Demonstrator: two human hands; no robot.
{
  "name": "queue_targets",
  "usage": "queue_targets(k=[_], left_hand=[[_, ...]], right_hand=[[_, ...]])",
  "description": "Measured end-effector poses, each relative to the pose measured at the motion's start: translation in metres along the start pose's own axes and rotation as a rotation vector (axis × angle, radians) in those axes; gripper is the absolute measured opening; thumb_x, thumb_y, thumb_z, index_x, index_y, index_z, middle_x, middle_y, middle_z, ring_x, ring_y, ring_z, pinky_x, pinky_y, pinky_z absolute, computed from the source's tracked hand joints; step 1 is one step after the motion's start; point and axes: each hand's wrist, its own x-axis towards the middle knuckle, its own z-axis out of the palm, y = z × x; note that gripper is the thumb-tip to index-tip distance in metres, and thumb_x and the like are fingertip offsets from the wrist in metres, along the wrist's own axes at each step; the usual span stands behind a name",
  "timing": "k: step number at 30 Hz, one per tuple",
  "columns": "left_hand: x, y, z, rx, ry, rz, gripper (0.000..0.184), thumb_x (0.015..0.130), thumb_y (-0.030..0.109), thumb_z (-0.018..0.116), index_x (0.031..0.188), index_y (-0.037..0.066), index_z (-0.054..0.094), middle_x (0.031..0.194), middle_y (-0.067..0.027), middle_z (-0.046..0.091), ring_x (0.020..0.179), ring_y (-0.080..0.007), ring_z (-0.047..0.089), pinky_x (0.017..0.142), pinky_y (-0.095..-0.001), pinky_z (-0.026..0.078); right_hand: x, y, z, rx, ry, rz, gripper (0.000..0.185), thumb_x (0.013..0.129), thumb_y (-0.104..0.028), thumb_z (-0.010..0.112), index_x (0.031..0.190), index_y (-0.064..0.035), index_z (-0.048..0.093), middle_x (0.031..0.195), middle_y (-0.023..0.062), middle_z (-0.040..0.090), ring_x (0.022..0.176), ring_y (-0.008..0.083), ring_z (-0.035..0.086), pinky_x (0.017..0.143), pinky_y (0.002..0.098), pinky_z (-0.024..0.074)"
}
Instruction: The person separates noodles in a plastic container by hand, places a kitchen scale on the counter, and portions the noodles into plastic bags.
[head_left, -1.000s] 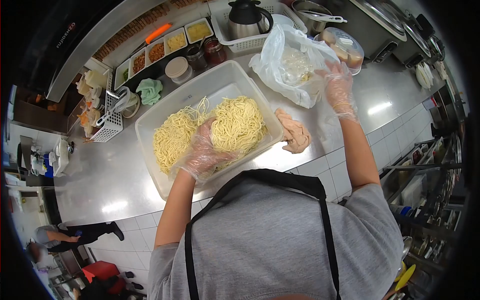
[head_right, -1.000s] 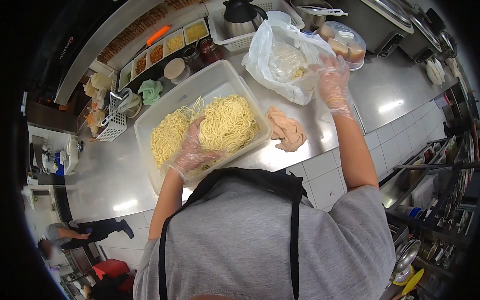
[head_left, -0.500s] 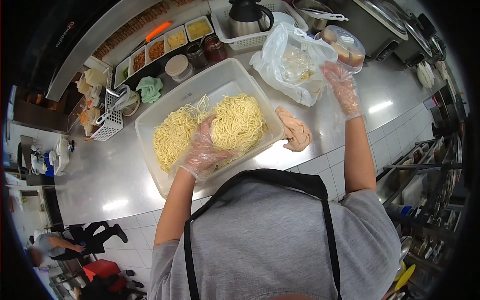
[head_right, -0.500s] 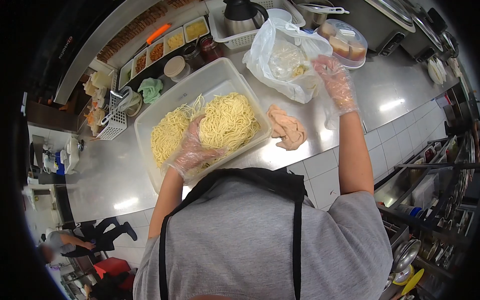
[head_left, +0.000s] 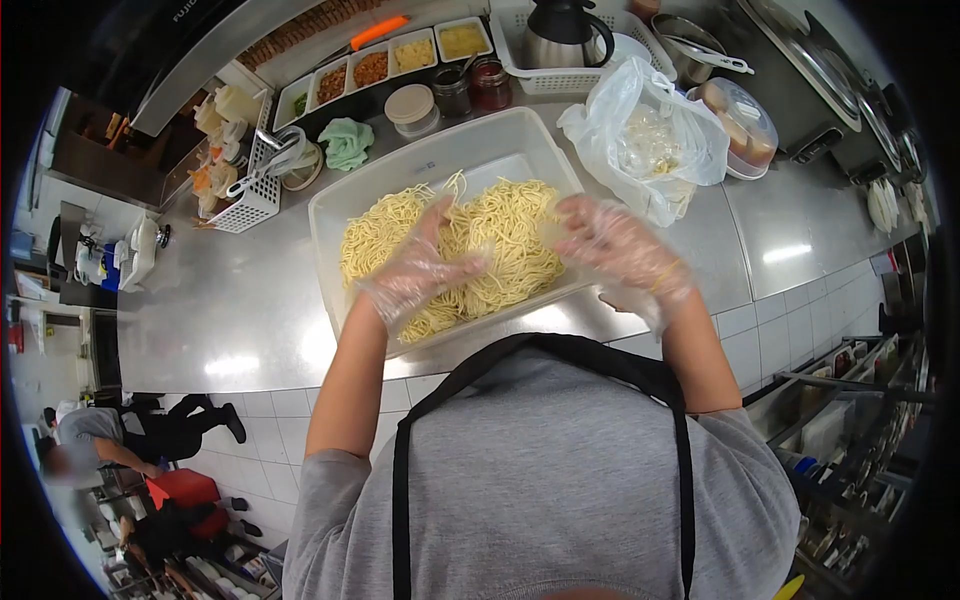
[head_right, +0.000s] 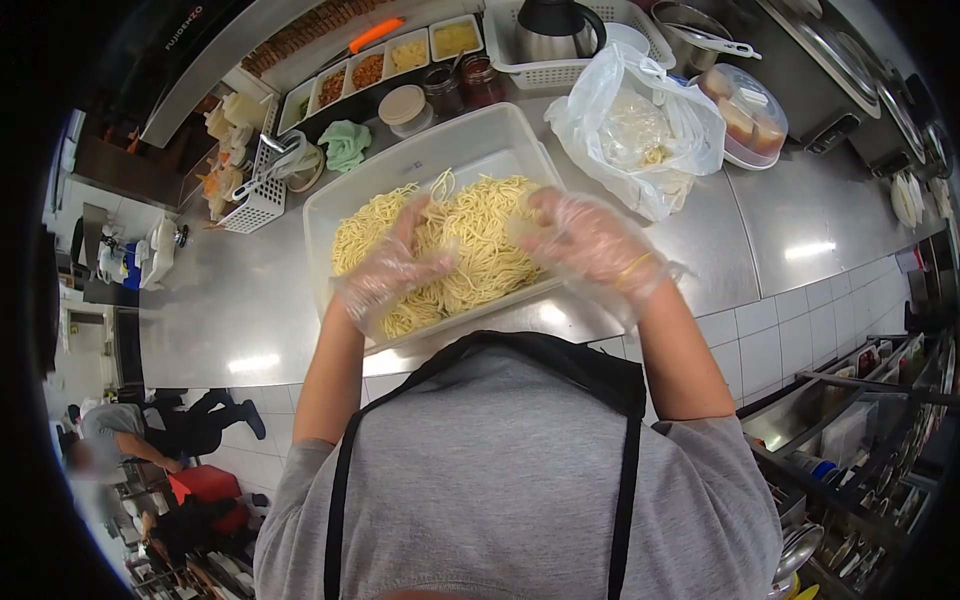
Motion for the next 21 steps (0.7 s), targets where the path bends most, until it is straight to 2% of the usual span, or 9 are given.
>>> queue_targets(k=[2, 5, 7, 8, 11, 14, 16, 19, 21], left_hand=[[0.005, 0.021, -0.011, 0.126, 0.009, -0.092, 0.102, 0.067, 0.040, 0.078, 0.142, 0.003, 0.019, 0.135, -0.0247, 0.034, 0.127, -0.0318, 0.035, 0.105, -0.0362, 0.029], [0.036, 0.015, -0.024, 0.396, -0.010, -0.178, 0.093, 0.077, 0.057, 0.060, 0.142, 0.004, 0.021, 0.138, -0.0237, 0.035, 0.126, -0.0329, 0.039, 0.105, -0.0347, 0.029], [0.051, 0.016, -0.017, 0.655, -0.007, -0.293, 0.087, 0.081, 0.063, 0.052, 0.143, 0.009, 0.022, 0.138, -0.0135, 0.039, 0.127, -0.0260, 0.038, 0.104, -0.0361, 0.029], [0.062, 0.001, -0.018, 0.657, -0.010, -0.290, 0.087, 0.081, 0.063, 0.052, 0.143, 0.009, 0.022, 0.138, -0.0135, 0.039, 0.127, -0.0260, 0.038, 0.104, -0.0361, 0.029], [0.083, -0.033, -0.015, 0.359, -0.051, -0.240, 0.086, 0.082, 0.066, 0.046, 0.143, 0.010, 0.023, 0.140, -0.0091, 0.039, 0.127, -0.0216, 0.038, 0.104, -0.0355, 0.030], [0.080, -0.028, -0.005, 0.013, -0.044, -0.417, 0.082, 0.083, 0.064, 0.045, 0.143, 0.011, 0.025, 0.142, -0.0081, 0.035, 0.128, -0.0209, 0.036, 0.103, -0.0343, 0.030], [0.075, -0.023, 0.000, -0.329, 0.038, -0.359, 0.079, 0.085, 0.061, 0.046, 0.142, 0.011, 0.026, 0.144, -0.0058, 0.032, 0.128, -0.0204, 0.035, 0.102, -0.0338, 0.031], [0.046, 0.001, 0.009, -0.143, 0.228, -0.091, 0.077, 0.086, 0.058, 0.048, 0.141, 0.010, 0.028, 0.143, -0.0071, 0.034, 0.126, -0.0204, 0.038, 0.099, -0.0337, 0.035], [0.029, 0.008, 0.009, -0.206, 0.202, -0.034, 0.076, 0.086, 0.056, 0.050, 0.141, 0.009, 0.028, 0.141, -0.0088, 0.036, 0.125, -0.0205, 0.039, 0.098, -0.0338, 0.037]], right_hand=[[0.005, -0.009, 0.016, -0.272, -0.072, 0.022, 0.058, 0.080, -0.037, 0.066, 0.124, -0.0050, 0.044, 0.107, 0.0159, 0.059, 0.091, 0.0287, 0.059, 0.089, 0.0412, 0.0415], [0.015, -0.016, 0.035, -0.622, -0.215, 0.234, 0.085, 0.076, -0.052, 0.062, 0.136, -0.0007, 0.030, 0.114, 0.0213, 0.057, 0.105, 0.0336, 0.056, 0.095, 0.0419, 0.0360], [0.020, -0.021, 0.036, -0.523, -0.258, 0.253, 0.105, 0.072, -0.059, 0.061, 0.142, 0.0022, 0.011, 0.125, 0.0265, 0.049, 0.120, 0.0353, 0.046, 0.101, 0.0385, 0.0302], [0.022, -0.020, 0.034, -0.522, -0.254, 0.255, 0.105, 0.072, -0.059, 0.061, 0.142, 0.0022, 0.011, 0.125, 0.0265, 0.049, 0.120, 0.0353, 0.046, 0.101, 0.0385, 0.0302], [0.033, -0.005, 0.036, -0.306, -0.201, 0.213, 0.108, 0.072, -0.057, 0.063, 0.143, 0.0015, 0.006, 0.131, 0.0262, 0.043, 0.127, 0.0333, 0.038, 0.104, 0.0367, 0.0276], [0.049, 0.022, 0.048, -0.054, -0.055, 0.058, 0.112, 0.070, -0.045, 0.071, 0.141, 0.0057, 0.002, 0.136, 0.0263, 0.037, 0.127, 0.0331, 0.038, 0.104, 0.0325, 0.0304], [0.056, 0.025, 0.052, 0.298, 0.077, -0.056, 0.103, 0.073, -0.026, 0.075, 0.144, -0.0012, 0.005, 0.141, 0.0128, 0.033, 0.129, 0.0243, 0.034, 0.108, 0.0343, 0.0246], [0.056, 0.018, 0.048, 0.637, 0.063, -0.260, 0.096, 0.072, -0.011, 0.074, 0.144, -0.0038, 0.011, 0.142, 0.0107, 0.031, 0.128, 0.0219, 0.034, 0.107, 0.0334, 0.0268], [0.057, 0.017, 0.037, 0.542, 0.064, -0.356, 0.092, 0.072, -0.009, 0.071, 0.144, -0.0072, 0.015, 0.142, 0.0119, 0.030, 0.127, 0.0211, 0.034, 0.106, 0.0318, 0.0277]])
